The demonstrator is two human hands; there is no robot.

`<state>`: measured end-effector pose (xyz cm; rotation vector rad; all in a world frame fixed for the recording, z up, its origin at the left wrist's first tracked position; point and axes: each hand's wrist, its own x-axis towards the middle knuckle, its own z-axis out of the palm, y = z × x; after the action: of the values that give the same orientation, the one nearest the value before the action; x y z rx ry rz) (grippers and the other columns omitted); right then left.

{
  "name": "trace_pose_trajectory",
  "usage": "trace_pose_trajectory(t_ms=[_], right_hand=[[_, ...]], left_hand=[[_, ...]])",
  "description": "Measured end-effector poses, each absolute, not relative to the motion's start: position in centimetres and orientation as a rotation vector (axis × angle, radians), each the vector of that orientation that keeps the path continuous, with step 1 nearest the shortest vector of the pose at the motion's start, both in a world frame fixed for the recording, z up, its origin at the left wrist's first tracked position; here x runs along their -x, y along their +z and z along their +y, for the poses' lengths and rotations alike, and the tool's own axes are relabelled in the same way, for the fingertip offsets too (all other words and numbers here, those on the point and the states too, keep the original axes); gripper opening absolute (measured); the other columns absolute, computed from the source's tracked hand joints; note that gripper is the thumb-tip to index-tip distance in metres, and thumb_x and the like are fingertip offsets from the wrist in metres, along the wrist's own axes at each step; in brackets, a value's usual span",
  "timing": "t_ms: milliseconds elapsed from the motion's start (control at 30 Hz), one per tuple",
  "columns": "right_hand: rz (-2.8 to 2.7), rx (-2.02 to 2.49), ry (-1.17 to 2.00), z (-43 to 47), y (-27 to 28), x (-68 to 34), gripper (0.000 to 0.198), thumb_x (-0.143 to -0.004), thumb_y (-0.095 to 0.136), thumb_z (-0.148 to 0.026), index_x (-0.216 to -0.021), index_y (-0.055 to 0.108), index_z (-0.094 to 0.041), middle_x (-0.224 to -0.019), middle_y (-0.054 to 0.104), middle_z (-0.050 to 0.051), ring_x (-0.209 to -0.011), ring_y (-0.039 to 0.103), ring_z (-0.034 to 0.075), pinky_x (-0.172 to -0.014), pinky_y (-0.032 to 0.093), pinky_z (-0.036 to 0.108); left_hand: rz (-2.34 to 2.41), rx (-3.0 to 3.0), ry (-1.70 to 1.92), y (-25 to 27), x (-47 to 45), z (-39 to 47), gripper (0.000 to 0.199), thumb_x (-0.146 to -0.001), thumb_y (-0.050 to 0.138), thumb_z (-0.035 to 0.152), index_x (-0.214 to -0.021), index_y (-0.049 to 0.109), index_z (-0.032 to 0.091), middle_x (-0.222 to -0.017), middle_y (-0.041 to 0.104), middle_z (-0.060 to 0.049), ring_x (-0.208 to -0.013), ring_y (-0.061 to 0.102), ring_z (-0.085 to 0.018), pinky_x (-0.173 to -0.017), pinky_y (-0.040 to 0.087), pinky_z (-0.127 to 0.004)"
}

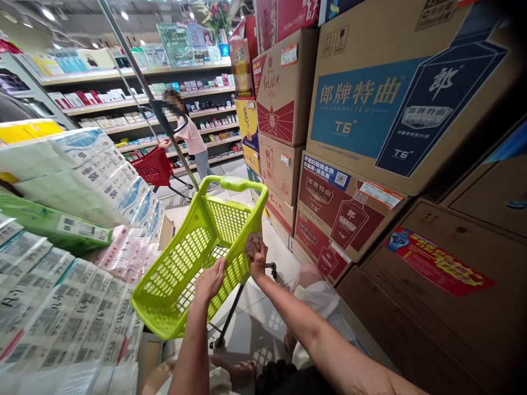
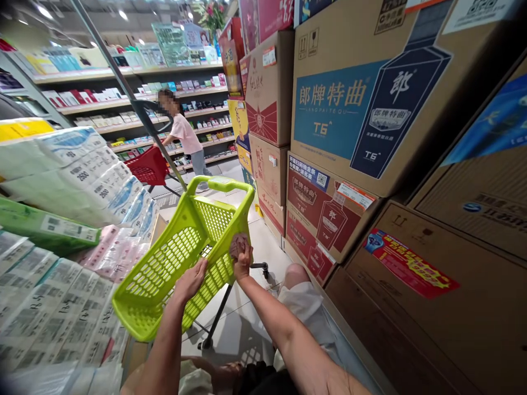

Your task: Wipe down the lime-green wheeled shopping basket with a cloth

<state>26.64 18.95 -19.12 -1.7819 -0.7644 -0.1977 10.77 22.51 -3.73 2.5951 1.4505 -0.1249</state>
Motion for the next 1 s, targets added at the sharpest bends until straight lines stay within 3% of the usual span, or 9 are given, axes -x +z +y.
trace_pose_trajectory(t_ms=[100, 233, 433, 633, 833, 1000], right_hand=[[-0.69, 1.809, -0.11, 19.9, -17.6, -25.5, 0.051, -0.083, 0.05, -0.007, -0.133, 0.062, -0.013, -0.128, 0.056, 0.019, -0.128, 0.054, 0.031, -0.11, 0.047, 0.048], [-0.796, 1.723, -0.183, 21.3, -16.1, -25.4, 0.05, -0.093, 0.051, -0.023, -0.142, 0.052, -0.014, -0.144, 0.046, 0.02, -0.139, 0.046, 0.03, -0.114, 0.044, 0.046], [-0.595, 1.729, -0.005, 20.9, -18.2, -27.1, 0.036, -0.092, 0.046, -0.022, -0.123, 0.063, -0.015, -0.125, 0.057, 0.019, -0.126, 0.056, 0.032, -0.107, 0.048, 0.051], [-0.657, 1.625, -0.146, 21.8, -15.1, -30.2, 0.055, -0.095, 0.042, -0.025, -0.15, 0.044, -0.017, -0.156, 0.036, 0.017, -0.149, 0.035, 0.026, -0.118, 0.039, 0.045], [-0.54, 1.604, -0.015, 22.8, -16.8, -29.8, 0.056, -0.082, 0.038, -0.008, -0.13, 0.065, -0.015, -0.147, 0.049, 0.015, -0.141, 0.045, 0.023, -0.117, 0.041, 0.042], [-0.431, 1.538, -0.183, 24.3, -13.8, -33.2, 0.057, -0.085, 0.038, -0.011, -0.137, 0.059, -0.016, -0.143, 0.053, 0.015, -0.137, 0.048, 0.022, -0.117, 0.04, 0.042]], left_hand=[[1.439, -2.503, -0.145, -4.3, -11.1, 22.6, 0.064, -0.101, 0.015, 0.056, -0.149, 0.048, 0.03, -0.133, 0.068, -0.012, -0.117, 0.067, -0.031, -0.094, 0.05, -0.044], [1.457, -2.462, -0.117, -4.6, -12.0, 22.8, 0.068, -0.1, 0.012, 0.058, -0.151, 0.047, 0.029, -0.135, 0.067, -0.013, -0.118, 0.067, -0.033, -0.096, 0.049, -0.047], [1.436, -2.422, -0.06, -5.0, -12.3, 22.9, 0.072, -0.1, 0.005, 0.058, -0.144, 0.053, 0.026, -0.13, 0.07, -0.015, -0.115, 0.067, -0.033, -0.093, 0.048, -0.046], [1.437, -2.415, -0.022, -4.7, -12.5, 22.0, 0.077, -0.099, 0.0, 0.058, -0.139, 0.057, 0.024, -0.121, 0.073, -0.016, -0.113, 0.068, -0.033, -0.092, 0.047, -0.046], [1.444, -2.412, -0.043, -4.1, -13.2, 21.1, 0.077, -0.099, -0.001, 0.056, -0.138, 0.056, 0.022, -0.122, 0.072, -0.018, -0.114, 0.067, -0.033, -0.092, 0.047, -0.044], [1.415, -2.425, -0.061, -3.7, -14.2, 20.9, 0.075, -0.098, -0.002, 0.058, -0.137, 0.054, 0.027, -0.115, 0.075, -0.015, -0.108, 0.069, -0.032, -0.09, 0.047, -0.044]])
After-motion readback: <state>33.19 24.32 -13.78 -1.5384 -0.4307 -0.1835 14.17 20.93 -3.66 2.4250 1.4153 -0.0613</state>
